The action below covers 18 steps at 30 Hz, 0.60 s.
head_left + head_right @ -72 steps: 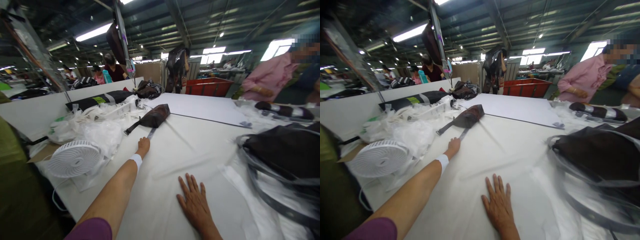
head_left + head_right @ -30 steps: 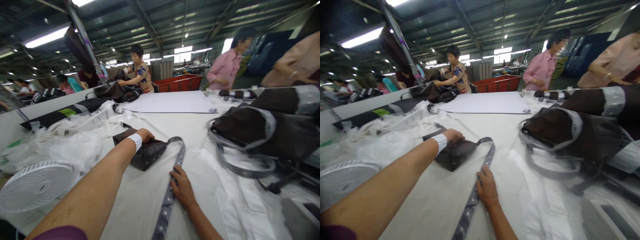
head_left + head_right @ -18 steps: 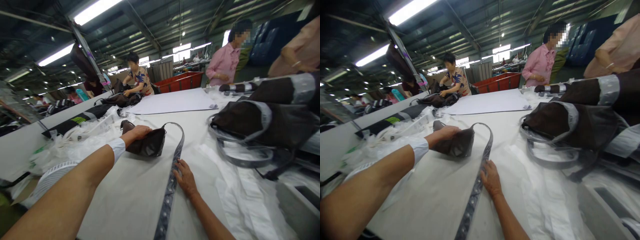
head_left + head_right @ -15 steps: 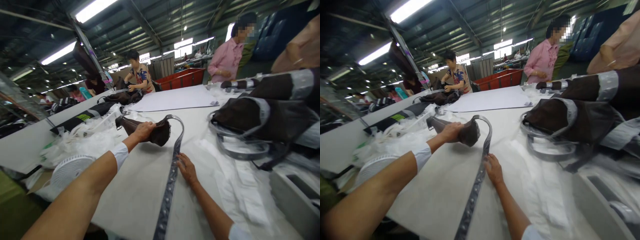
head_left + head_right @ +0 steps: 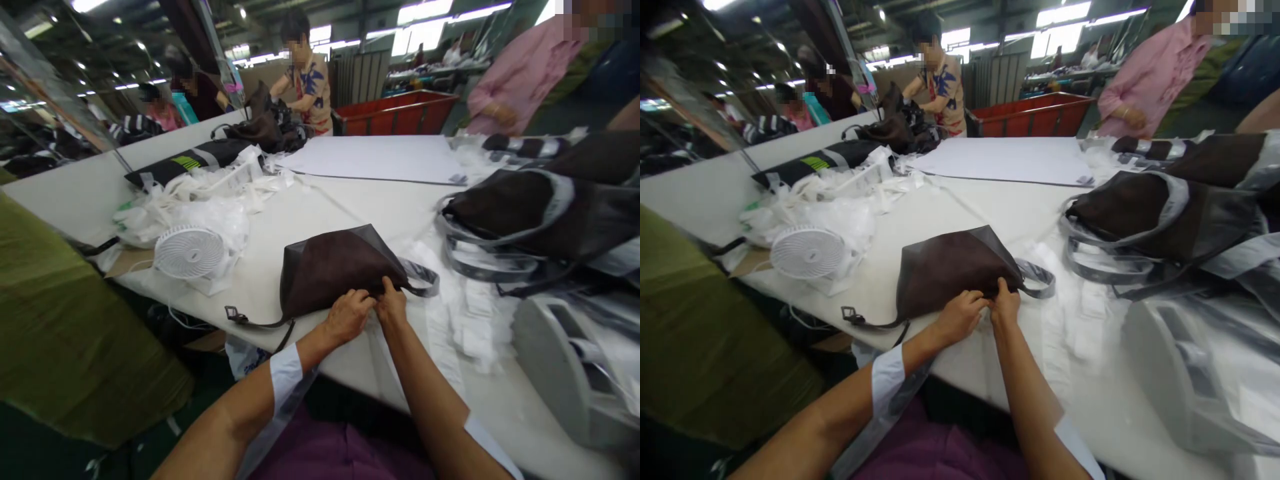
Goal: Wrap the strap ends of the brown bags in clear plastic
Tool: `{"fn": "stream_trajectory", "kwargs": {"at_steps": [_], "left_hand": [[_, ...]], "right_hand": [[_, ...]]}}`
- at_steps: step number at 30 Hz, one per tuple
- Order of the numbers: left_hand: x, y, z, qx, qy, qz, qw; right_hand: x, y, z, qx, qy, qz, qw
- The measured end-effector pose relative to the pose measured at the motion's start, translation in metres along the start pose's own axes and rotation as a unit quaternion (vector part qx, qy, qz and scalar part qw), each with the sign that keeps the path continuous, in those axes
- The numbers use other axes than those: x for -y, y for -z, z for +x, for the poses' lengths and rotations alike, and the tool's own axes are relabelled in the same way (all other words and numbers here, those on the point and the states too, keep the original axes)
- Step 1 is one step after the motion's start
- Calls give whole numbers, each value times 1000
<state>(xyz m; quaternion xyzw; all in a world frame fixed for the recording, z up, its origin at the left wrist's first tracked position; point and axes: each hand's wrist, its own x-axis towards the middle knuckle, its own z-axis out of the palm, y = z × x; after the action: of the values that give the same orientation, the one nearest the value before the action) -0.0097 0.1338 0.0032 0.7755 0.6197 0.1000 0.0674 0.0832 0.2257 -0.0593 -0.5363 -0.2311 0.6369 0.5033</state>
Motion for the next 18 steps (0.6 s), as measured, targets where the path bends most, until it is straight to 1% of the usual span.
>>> {"fn": "stream_trajectory", "kwargs": {"at_steps": [1,2,3,4,5,6,7,8,9,10,11,13,14,16,17,18], "left_hand": [[2,6,-16,-25,3,-18,1000],[8,12,-32,-64,26,-30,997],[17,18,-48,-109,68,-35,991],[28,23,-64,-156,128,-38,979],[42,25,-79,-194,197,-44,960],[56,26,-93,-219,271,-54,936],[69,26,-105,-222,338,-75,912],[80,24,-116,-201,387,-106,893],[89,21,-124,-167,416,-136,883],[95,19,-131,-130,425,-159,881],[98,18,-136,-97,419,-174,886],[99,19,-140,-58,391,-181,900],[98,21,-140,-49,380,-183,905],[94,25,-138,-33,353,-188,916],[92,27,-137,-20,333,-179,925],[89,28,-136,-8,313,-158,936]], "right_hand": [[-1,3,2,-5,-6,1,1000],[-1,4,4,3,-11,2,1000],[0,5,6,22,-14,1,1000],[1,5,8,37,-17,-4,999],[4,4,10,46,-19,-13,999],[7,3,12,48,-20,-26,998],[10,1,14,46,-20,-44,998],[12,0,14,44,-23,-74,996],[14,-1,13,46,-30,-109,992],[15,-2,10,52,-40,-147,987],[15,-2,4,60,-52,-181,980],[11,-3,-17,100,-72,-225,967],[7,-3,-31,135,-82,-230,960],[-6,-4,-65,229,-108,-221,942],[-13,-5,-82,272,-122,-213,930],[-22,-7,-98,300,-133,-204,922]]}}
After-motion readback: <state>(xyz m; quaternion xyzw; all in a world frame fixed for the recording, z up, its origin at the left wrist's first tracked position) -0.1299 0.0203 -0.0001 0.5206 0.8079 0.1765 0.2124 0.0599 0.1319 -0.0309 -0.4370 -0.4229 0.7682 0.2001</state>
